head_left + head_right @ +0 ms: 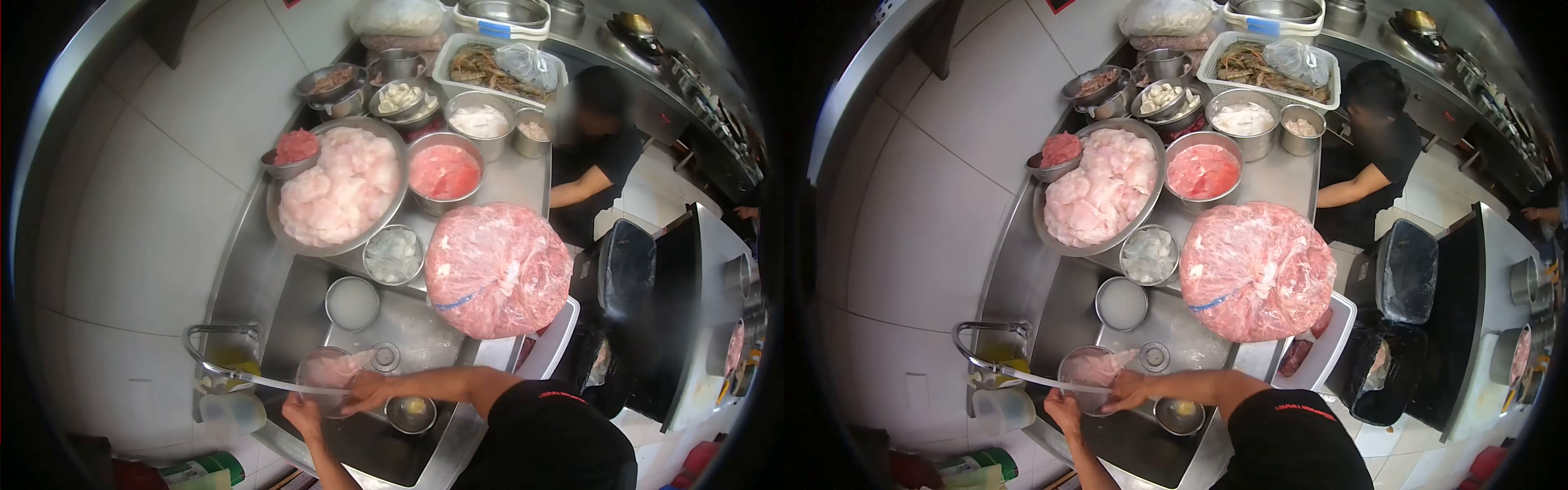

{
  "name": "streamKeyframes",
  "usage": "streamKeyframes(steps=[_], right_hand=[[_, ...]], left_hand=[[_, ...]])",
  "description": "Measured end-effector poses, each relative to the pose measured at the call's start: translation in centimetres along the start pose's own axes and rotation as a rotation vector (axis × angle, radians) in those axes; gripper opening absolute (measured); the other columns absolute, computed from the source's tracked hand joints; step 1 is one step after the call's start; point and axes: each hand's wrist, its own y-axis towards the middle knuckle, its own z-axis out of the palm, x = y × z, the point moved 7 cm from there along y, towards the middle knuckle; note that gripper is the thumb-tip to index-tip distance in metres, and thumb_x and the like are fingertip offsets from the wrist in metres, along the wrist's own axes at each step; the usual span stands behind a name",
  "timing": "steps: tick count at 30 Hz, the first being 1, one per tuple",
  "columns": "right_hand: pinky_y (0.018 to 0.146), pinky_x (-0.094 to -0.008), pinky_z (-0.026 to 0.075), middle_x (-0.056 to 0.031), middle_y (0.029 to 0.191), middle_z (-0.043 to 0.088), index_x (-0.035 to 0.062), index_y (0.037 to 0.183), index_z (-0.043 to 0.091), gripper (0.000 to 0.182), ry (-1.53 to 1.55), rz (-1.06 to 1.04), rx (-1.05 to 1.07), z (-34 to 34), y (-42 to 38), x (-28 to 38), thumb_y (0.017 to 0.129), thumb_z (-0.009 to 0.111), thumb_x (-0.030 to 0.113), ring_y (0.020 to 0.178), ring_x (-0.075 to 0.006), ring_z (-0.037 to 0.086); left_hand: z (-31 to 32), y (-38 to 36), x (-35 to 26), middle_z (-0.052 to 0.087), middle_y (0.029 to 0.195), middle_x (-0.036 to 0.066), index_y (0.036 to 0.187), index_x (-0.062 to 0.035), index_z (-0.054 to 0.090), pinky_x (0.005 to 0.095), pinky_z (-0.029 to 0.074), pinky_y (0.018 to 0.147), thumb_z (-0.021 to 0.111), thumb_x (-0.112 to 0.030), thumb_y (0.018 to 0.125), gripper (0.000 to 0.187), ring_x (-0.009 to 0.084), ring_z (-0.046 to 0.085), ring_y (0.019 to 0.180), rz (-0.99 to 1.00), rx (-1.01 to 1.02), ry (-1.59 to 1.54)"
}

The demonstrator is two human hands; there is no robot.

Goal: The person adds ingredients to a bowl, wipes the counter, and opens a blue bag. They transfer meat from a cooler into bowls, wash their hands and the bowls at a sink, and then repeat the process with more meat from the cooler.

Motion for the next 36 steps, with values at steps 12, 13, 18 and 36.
streamKeyframes(steps=[12, 13, 18, 36], right_hand=[[0.084, -0.0454, 0.045, -0.0222, 0.100, 0.061, 0.0047, 0.119, 0.052, 0.041, 0.445, 0.321, -0.227, 2.8, 6.3, -1.7, 0.086, 0.051, 0.028, 0.097, -0.0351, 0.058], [0.079, -0.0465, 0.046, -0.0227, 0.094, 0.062, 0.0051, 0.114, 0.056, 0.036, 0.487, 0.214, -0.288, 2.7, 5.5, -0.9, 0.084, 0.054, 0.025, 0.090, -0.0370, 0.061], [0.067, -0.0480, 0.047, -0.0234, 0.078, 0.061, -0.0004, 0.100, 0.057, 0.031, 0.167, 0.126, -0.185, 5.1, 4.2, -3.1, 0.077, 0.063, 0.020, 0.078, -0.0432, 0.060], [0.062, -0.0451, 0.044, -0.0257, 0.075, 0.060, -0.0025, 0.076, 0.058, 0.048, 0.610, 0.502, -0.829, -1.9, 3.4, -3.7, 0.088, 0.054, 0.044, 0.069, -0.0411, 0.058]], left_hand=[[0.4, 2.7, -5.4, 0.054, 0.058, 0.024, 0.063, 0.0050, 0.054, 0.0477, 0.041, 0.054, 0.054, -0.002, 0.061, 0.008, 0.0440, 0.054, 0.057, 0.336, -0.184, 0.442], [0.1, 3.4, -4.7, 0.054, 0.058, 0.024, 0.063, 0.0045, 0.054, 0.0474, 0.041, 0.054, 0.055, -0.005, 0.062, 0.009, 0.0444, 0.054, 0.057, 0.289, -0.128, 0.383], [0.7, 3.0, -4.0, 0.062, 0.069, 0.017, 0.079, 0.0027, 0.058, 0.0416, 0.046, 0.058, 0.061, -0.013, 0.070, 0.018, 0.0345, 0.060, 0.062, 0.263, 0.061, 0.029], [11.4, -5.4, 4.7, 0.056, 0.114, 0.007, 0.123, -0.0071, 0.050, 0.0372, 0.046, 0.091, 0.047, -0.041, 0.091, 0.046, 0.0254, 0.055, 0.104, -0.771, 0.203, -1.821]])
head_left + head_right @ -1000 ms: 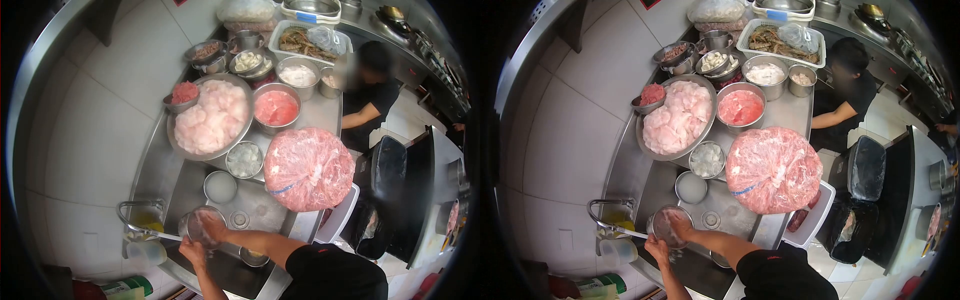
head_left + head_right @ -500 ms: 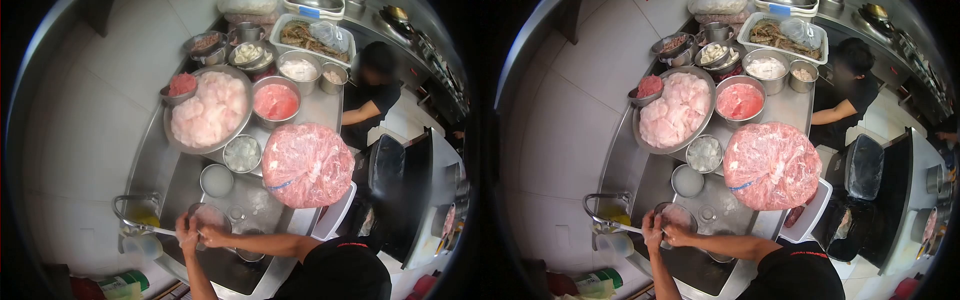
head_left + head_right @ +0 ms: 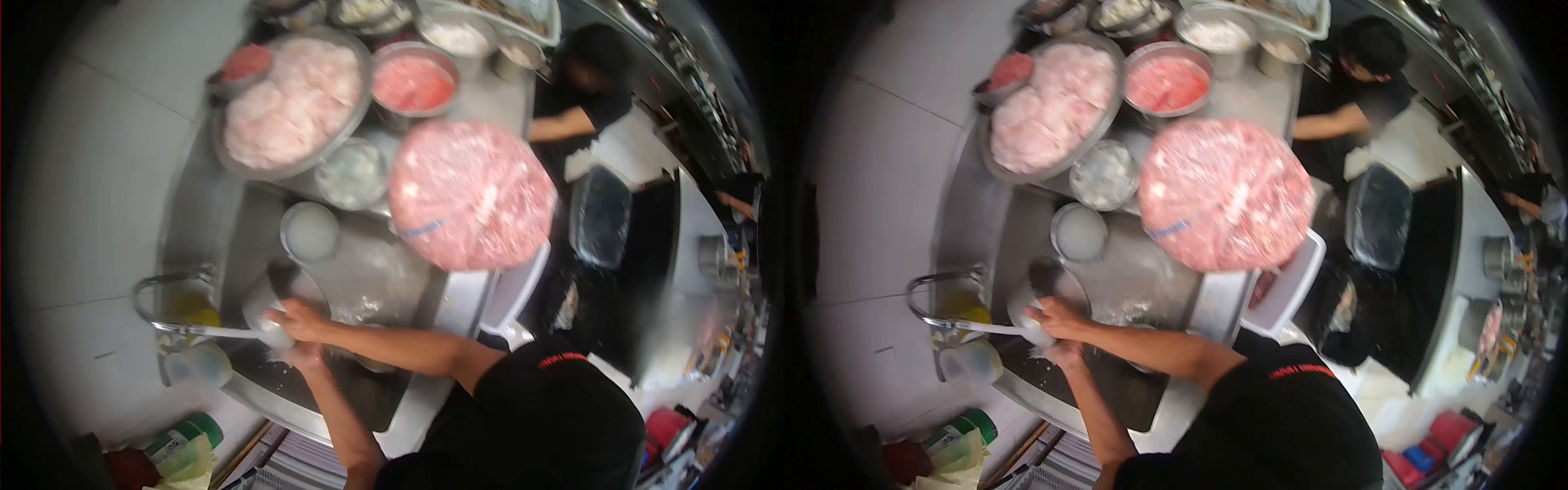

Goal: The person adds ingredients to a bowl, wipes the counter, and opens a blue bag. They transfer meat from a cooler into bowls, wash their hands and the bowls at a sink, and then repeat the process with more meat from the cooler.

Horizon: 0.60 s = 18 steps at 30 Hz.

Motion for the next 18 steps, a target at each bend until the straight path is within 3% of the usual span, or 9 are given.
streamKeyframes(steps=[1, 2, 4, 7, 10, 12, 14, 16, 18], right_hand=[[0.063, -0.0461, 0.045, -0.0254, 0.076, 0.060, -0.0022, 0.078, 0.058, 0.043, -0.107, -0.061, -0.024, 0.7, -0.3, -0.5, 0.088, 0.053, 0.039, 0.072, -0.0416, 0.059], [0.065, -0.0470, 0.046, -0.0252, 0.076, 0.060, -0.0019, 0.081, 0.059, 0.038, -0.216, -0.129, -0.038, 1.1, -0.7, -0.9, 0.089, 0.053, 0.034, 0.075, -0.0421, 0.060], [0.066, -0.0468, 0.048, -0.0225, 0.077, 0.062, -0.0017, 0.081, 0.059, 0.026, -0.250, -0.056, 0.028, 0.5, -1.6, -1.4, 0.082, 0.058, 0.024, 0.076, -0.0404, 0.061], [0.069, -0.0463, 0.049, -0.0200, 0.082, 0.064, 0.0006, 0.089, 0.061, 0.023, -0.503, -0.282, 0.390, 4.0, -3.6, -2.3, 0.068, 0.059, 0.011, 0.076, -0.0373, 0.062], [0.071, -0.0460, 0.049, -0.0205, 0.082, 0.064, -0.0003, 0.086, 0.062, 0.022, -0.428, -0.301, 0.564, 3.5, -4.9, -0.6, 0.067, 0.060, 0.012, 0.078, -0.0364, 0.062], [0.072, -0.0429, 0.049, -0.0194, 0.084, 0.064, 0.0012, 0.080, 0.064, 0.018, -0.575, -0.282, 0.695, 3.0, -5.6, -1.7, 0.067, 0.060, 0.012, 0.082, -0.0341, 0.062], [0.069, -0.0420, 0.050, -0.0171, 0.083, 0.065, 0.0051, 0.075, 0.066, 0.013, -1.096, -0.778, 0.737, -0.5, -5.6, 0.0, 0.067, 0.060, 0.013, 0.080, -0.0327, 0.063], [0.071, -0.0411, 0.050, -0.0149, 0.083, 0.065, 0.0089, 0.076, 0.067, 0.011, -1.646, -1.062, 0.475, 2.5, -2.3, -8.8, 0.068, 0.064, 0.016, 0.078, -0.0299, 0.063], [0.074, -0.0412, 0.050, -0.0151, 0.084, 0.065, 0.0089, 0.076, 0.068, 0.013, -1.291, -0.802, 0.601, 2.8, -2.2, -5.6, 0.071, 0.064, 0.021, 0.078, -0.0302, 0.063]], left_hand=[[-3.1, 1.6, -1.4, 0.056, 0.112, 0.009, 0.121, -0.0038, 0.050, 0.0378, 0.046, 0.091, 0.049, -0.042, 0.090, 0.049, 0.0253, 0.055, 0.105, 0.006, 0.135, 0.152], [0.9, -1.1, -0.9, 0.063, 0.085, 0.014, 0.096, -0.0050, 0.058, 0.0331, 0.052, 0.069, 0.058, -0.037, 0.088, 0.033, 0.0204, 0.057, 0.071, 0.277, -0.246, 0.252], [4.0, -2.6, -0.6, 0.056, 0.113, 0.012, 0.120, -0.0026, 0.050, 0.0384, 0.047, 0.088, 0.052, -0.043, 0.089, 0.051, 0.0244, 0.055, 0.105, 0.040, -0.225, 0.340], [1.8, -0.6, -2.2, 0.059, 0.104, 0.013, 0.114, 0.0035, 0.051, 0.0365, 0.051, 0.080, 0.058, -0.039, 0.087, 0.051, 0.0221, 0.059, 0.097, -0.187, -0.178, 0.889], [1.8, -0.7, -5.8, 0.061, 0.095, 0.012, 0.108, 0.0079, 0.053, 0.0341, 0.052, 0.072, 0.054, -0.032, 0.089, 0.044, 0.0188, 0.062, 0.083, -0.118, -0.349, 1.409], [-1.8, 1.5, -9.3, 0.059, 0.094, 0.014, 0.114, 0.0056, 0.050, 0.0321, 0.052, 0.057, 0.048, -0.023, 0.089, 0.038, 0.0203, 0.061, 0.074, 0.077, -0.254, 1.324], [5.8, -2.2, -8.6, 0.059, 0.093, 0.017, 0.118, 0.0039, 0.048, 0.0333, 0.055, 0.048, 0.049, -0.018, 0.083, 0.040, 0.0243, 0.063, 0.066, 0.004, -0.396, 1.600], [5.8, -1.4, -9.4, 0.060, 0.088, 0.020, 0.118, 0.0034, 0.048, 0.0355, 0.056, 0.043, 0.049, -0.012, 0.079, 0.042, 0.0287, 0.064, 0.060, 0.157, -0.375, 1.846], [6.6, -1.7, -9.1, 0.062, 0.080, 0.022, 0.110, 0.0078, 0.050, 0.0344, 0.054, 0.041, 0.050, -0.006, 0.076, 0.037, 0.0289, 0.065, 0.058, 0.293, -0.355, 1.897]])
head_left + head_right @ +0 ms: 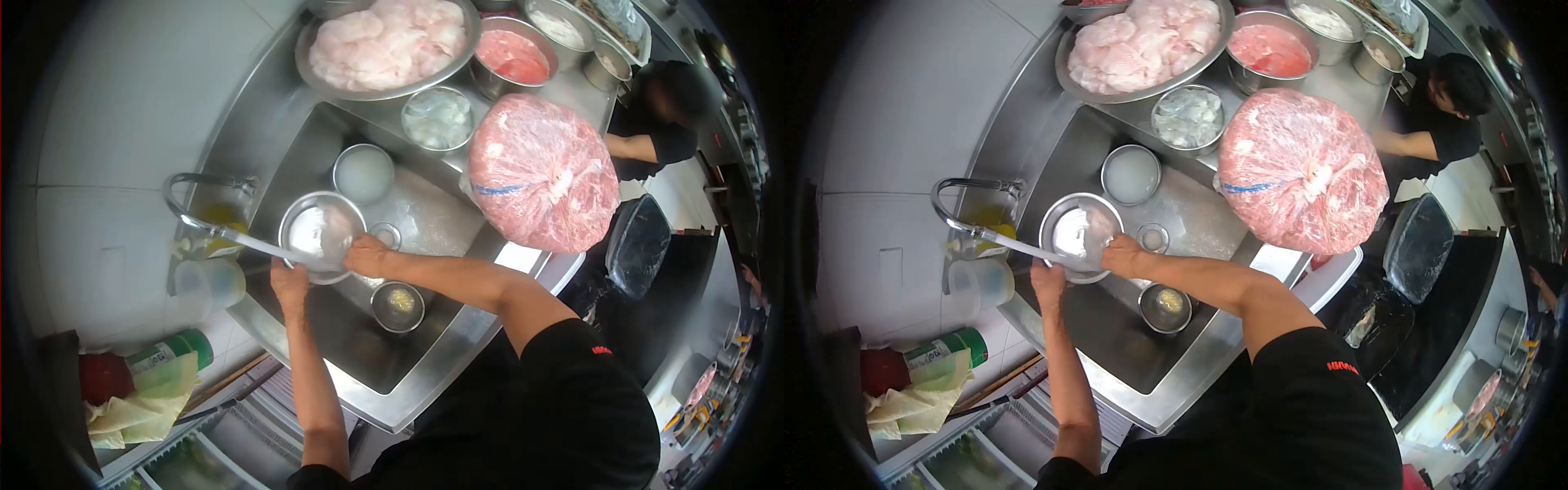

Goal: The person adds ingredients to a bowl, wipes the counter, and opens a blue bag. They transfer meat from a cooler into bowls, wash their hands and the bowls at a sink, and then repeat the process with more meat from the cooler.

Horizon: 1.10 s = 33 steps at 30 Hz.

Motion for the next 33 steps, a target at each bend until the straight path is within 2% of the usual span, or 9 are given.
streamKeyframes(steps=[6, 8, 10, 13, 16, 18, 20, 28, 33], right_hand=[[0.083, -0.0417, 0.047, -0.0182, 0.091, 0.065, 0.0067, 0.097, 0.064, 0.029, 0.946, 0.321, -0.098, -4.2, -0.3, 2.5, 0.077, 0.063, 0.028, 0.083, -0.0331, 0.063], [0.084, -0.0420, 0.047, -0.0196, 0.091, 0.065, 0.0050, 0.107, 0.061, 0.037, 1.117, 0.339, -0.101, -4.6, -1.0, 1.3, 0.078, 0.062, 0.029, 0.084, -0.0341, 0.063], [0.091, -0.0396, 0.043, -0.0190, 0.110, 0.060, 0.0051, 0.123, 0.050, 0.053, 0.531, 0.238, 0.613, -1.5, -1.5, -1.0, 0.077, 0.062, 0.029, 0.104, -0.0306, 0.058], [0.096, -0.0375, 0.039, -0.0164, 0.132, 0.046, 0.0061, 0.127, 0.048, 0.054, 0.062, 0.090, -0.134, -3.1, 0.3, -2.2, 0.080, 0.058, 0.032, 0.120, -0.0282, 0.047], [0.098, -0.0366, 0.037, -0.0134, 0.145, 0.029, 0.0093, 0.129, 0.047, 0.053, -0.147, 0.241, -0.006, -1.0, 2.6, -2.2, 0.080, 0.057, 0.026, 0.129, -0.0274, 0.036], [0.096, -0.0370, 0.040, -0.0152, 0.137, 0.041, 0.0087, 0.124, 0.052, 0.046, 0.041, 0.507, -0.098, 0.2, 3.8, -1.6, 0.080, 0.055, 0.022, 0.122, -0.0281, 0.044], [0.090, -0.0348, 0.043, -0.0166, 0.122, 0.054, 0.0060, 0.112, 0.061, 0.035, 0.483, 0.550, 0.410, 0.1, 3.7, 0.6, 0.081, 0.055, 0.020, 0.112, -0.0271, 0.052], [0.084, -0.0427, 0.046, -0.0191, 0.100, 0.066, -0.0007, 0.097, 0.067, 0.033, 1.502, 0.830, 0.173, -0.4, 4.2, 2.8, 0.085, 0.050, 0.025, 0.095, -0.0305, 0.063], [0.089, -0.0413, 0.045, -0.0195, 0.104, 0.063, 0.0012, 0.103, 0.064, 0.029, 0.735, 0.500, 0.414, -2.1, 2.0, 1.2, 0.078, 0.054, 0.011, 0.105, -0.0315, 0.058]], left_hand=[[-0.1, -0.7, -2.6, 0.063, 0.070, 0.024, 0.082, 0.0127, 0.057, 0.0394, 0.052, 0.049, 0.052, -0.002, 0.070, 0.020, 0.0299, 0.064, 0.052, -0.042, -0.106, 0.020], [-1.0, -0.2, -1.8, 0.062, 0.066, 0.023, 0.078, 0.0117, 0.059, 0.0398, 0.051, 0.051, 0.054, -0.002, 0.070, 0.016, 0.0306, 0.064, 0.051, 0.392, -0.300, 0.165], [-0.5, -1.2, -2.5, 0.062, 0.065, 0.023, 0.077, 0.0108, 0.060, 0.0388, 0.050, 0.049, 0.056, -0.002, 0.070, 0.016, 0.0308, 0.064, 0.053, 0.066, -0.012, 0.061], [0.0, -2.5, -4.0, 0.061, 0.062, 0.022, 0.076, 0.0066, 0.061, 0.0381, 0.049, 0.050, 0.058, -0.003, 0.069, 0.012, 0.0296, 0.063, 0.051, 0.127, 0.015, 0.030], [-0.8, -1.8, -4.3, 0.054, 0.057, 0.023, 0.067, 0.0041, 0.052, 0.0423, 0.045, 0.056, 0.057, -0.002, 0.068, 0.009, 0.0359, 0.057, 0.053, 0.301, -0.129, 0.076], [-1.7, -2.7, -7.1, 0.050, 0.056, 0.024, 0.064, 0.0035, 0.044, 0.0454, 0.042, 0.058, 0.057, -0.004, 0.067, 0.015, 0.0432, 0.049, 0.057, 0.375, -0.249, 0.129], [-1.6, -2.6, -8.0, 0.052, 0.059, 0.025, 0.063, 0.0031, 0.045, 0.0480, 0.041, 0.059, 0.056, -0.003, 0.066, 0.013, 0.0474, 0.048, 0.060, 0.360, -0.250, 0.187], [-2.9, -0.6, -4.9, 0.059, 0.066, 0.026, 0.073, 0.0074, 0.059, 0.0449, 0.046, 0.061, 0.050, 0.000, 0.064, 0.015, 0.0435, 0.057, 0.063, 0.530, -0.274, 0.217], [-2.6, 1.2, -0.6, 0.056, 0.058, 0.009, 0.076, 0.0039, 0.062, 0.0314, 0.041, 0.048, 0.051, 0.000, 0.066, 0.015, 0.0157, 0.048, 0.049, 0.225, -0.021, -0.166]])
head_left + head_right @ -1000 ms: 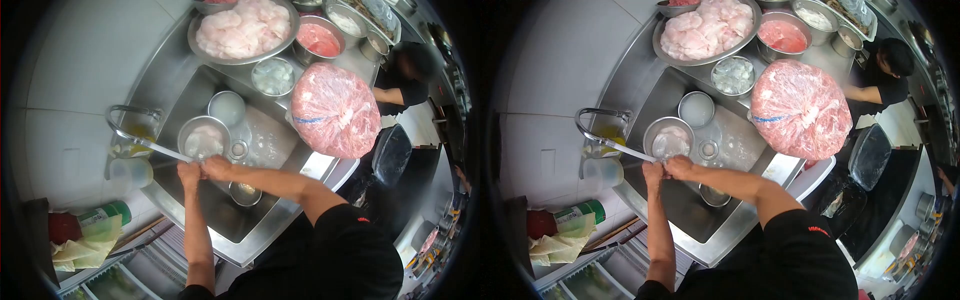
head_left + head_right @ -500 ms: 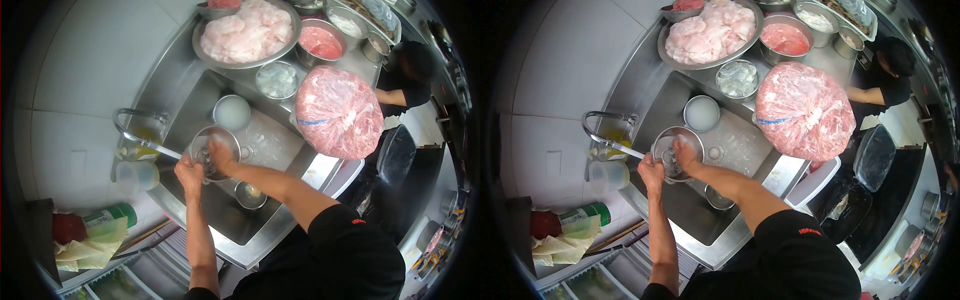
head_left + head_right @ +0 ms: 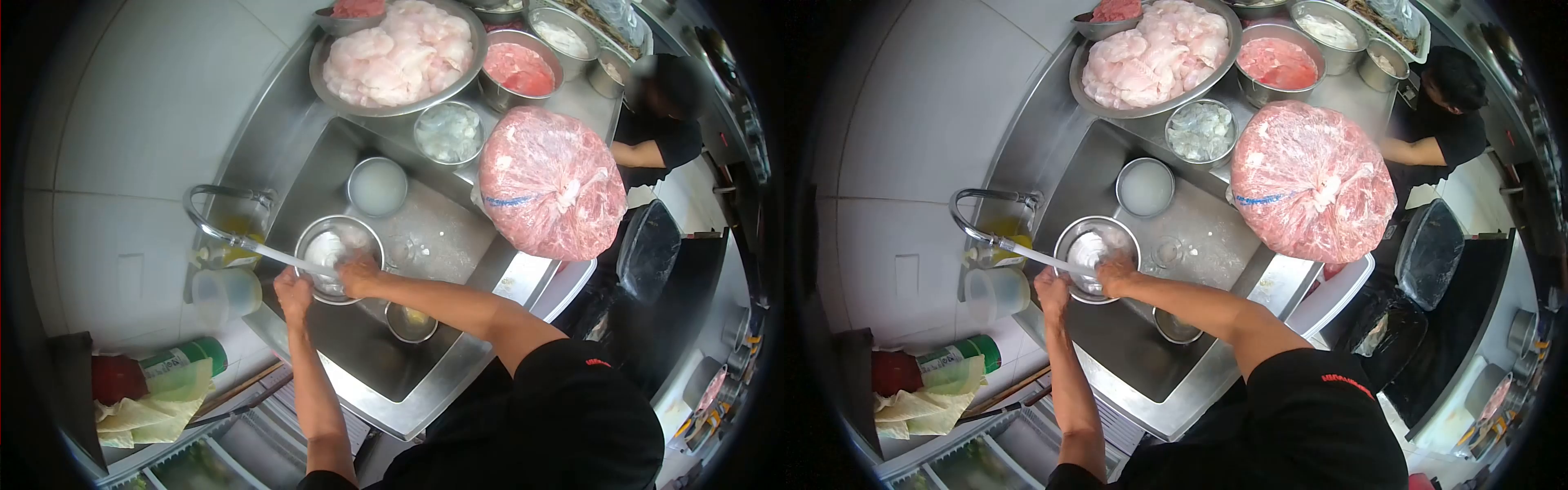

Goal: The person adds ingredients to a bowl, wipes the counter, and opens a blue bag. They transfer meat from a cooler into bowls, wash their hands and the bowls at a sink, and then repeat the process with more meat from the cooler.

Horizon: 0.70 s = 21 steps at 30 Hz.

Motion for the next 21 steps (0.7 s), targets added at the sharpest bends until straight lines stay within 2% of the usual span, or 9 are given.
streamKeyframes(steps=[2, 3, 6, 8, 11, 12, 15, 18, 21], right_hand=[[0.098, -0.0413, 0.040, -0.0211, 0.135, 0.042, 0.0032, 0.128, 0.048, 0.055, -0.260, -0.237, -0.501, -1.6, -0.8, 1.2, 0.073, 0.056, 0.005, 0.125, -0.0318, 0.042], [0.102, -0.0415, 0.035, -0.0180, 0.147, 0.019, 0.0071, 0.141, 0.027, 0.078, -0.112, -0.360, -0.431, 0.9, 1.8, 0.1, 0.070, 0.060, 0.003, 0.134, -0.0321, 0.027], [0.102, -0.0400, 0.035, -0.0173, 0.148, 0.022, 0.0035, 0.142, 0.024, 0.082, -0.328, -0.502, -0.505, 3.0, 1.7, -2.1, 0.074, 0.066, 0.020, 0.133, -0.0321, 0.028], [0.100, -0.0374, 0.037, -0.0163, 0.146, 0.027, 0.0022, 0.144, 0.017, 0.095, -0.198, -0.013, -0.498, -0.5, -0.6, -3.4, 0.073, 0.070, 0.035, 0.130, -0.0307, 0.035], [0.096, -0.0364, 0.040, -0.0126, 0.143, 0.034, 0.0039, 0.144, 0.018, 0.104, 0.054, 0.376, -0.332, 1.6, 0.1, -4.7, 0.068, 0.072, 0.049, 0.121, -0.0311, 0.045], [0.092, -0.0379, 0.043, -0.0114, 0.135, 0.047, 0.0068, 0.135, 0.042, 0.076, 0.033, 0.394, -0.279, 2.3, 0.6, -4.8, 0.074, 0.065, 0.047, 0.113, -0.0306, 0.053], [0.087, -0.0408, 0.046, -0.0160, 0.117, 0.060, 0.0049, 0.112, 0.062, 0.047, 0.019, 0.195, -0.123, 4.4, 1.7, -3.7, 0.081, 0.055, 0.039, 0.105, -0.0313, 0.058], [0.086, -0.0435, 0.045, -0.0181, 0.103, 0.064, 0.0019, 0.100, 0.065, 0.053, 0.585, 0.079, -0.254, 4.2, 2.1, -1.2, 0.085, 0.043, 0.047, 0.097, -0.0320, 0.060], [0.081, -0.0452, 0.045, -0.0148, 0.090, 0.066, 0.0073, 0.094, 0.066, 0.034, 0.609, -0.110, -0.393, 1.4, -2.8, 1.6, 0.085, 0.047, 0.035, 0.088, -0.0338, 0.061]], left_hand=[[1.9, -1.2, 2.4, 0.057, 0.061, 0.000, 0.083, -0.0004, 0.065, 0.0229, 0.039, 0.044, 0.050, 0.002, 0.067, 0.022, 0.0062, 0.049, 0.052, -0.200, 0.142, -0.182], [2.5, -1.9, 2.4, 0.058, 0.061, 0.001, 0.083, -0.0006, 0.065, 0.0238, 0.041, 0.045, 0.050, 0.003, 0.067, 0.023, 0.0071, 0.051, 0.053, -0.219, 0.132, -0.221], [3.4, -2.8, 1.6, 0.057, 0.062, -0.001, 0.081, 0.0013, 0.065, 0.0273, 0.044, 0.048, 0.050, 0.002, 0.068, 0.020, 0.0091, 0.055, 0.055, -0.149, 0.122, -0.258], [3.3, -2.1, 1.6, 0.059, 0.061, 0.007, 0.078, 0.0032, 0.063, 0.0330, 0.046, 0.054, 0.051, 0.002, 0.067, 0.017, 0.0193, 0.056, 0.053, 0.021, 0.060, -0.070], [3.6, -2.0, -2.1, 0.060, 0.063, 0.019, 0.078, 0.0038, 0.061, 0.0384, 0.047, 0.060, 0.051, 0.002, 0.065, 0.016, 0.0346, 0.057, 0.057, 0.252, -0.037, 0.237], [3.6, -2.3, -3.5, 0.058, 0.069, 0.025, 0.077, 0.0027, 0.060, 0.0426, 0.046, 0.062, 0.054, 0.000, 0.062, 0.016, 0.0439, 0.056, 0.066, 0.229, -0.068, 0.251], [3.8, -1.4, -1.9, 0.059, 0.065, 0.023, 0.074, 0.0033, 0.059, 0.0434, 0.046, 0.061, 0.055, -0.001, 0.062, 0.014, 0.0439, 0.057, 0.065, 0.197, -0.094, 0.314], [3.1, -1.3, -4.0, 0.057, 0.060, 0.022, 0.070, 0.0038, 0.057, 0.0417, 0.045, 0.057, 0.055, -0.002, 0.061, 0.011, 0.0402, 0.056, 0.057, 0.339, -0.143, 0.310], [1.6, 0.1, -3.1, 0.057, 0.058, 0.023, 0.066, 0.0053, 0.057, 0.0400, 0.045, 0.055, 0.054, -0.002, 0.062, 0.009, 0.0347, 0.059, 0.053, 0.152, -0.103, 0.273]])
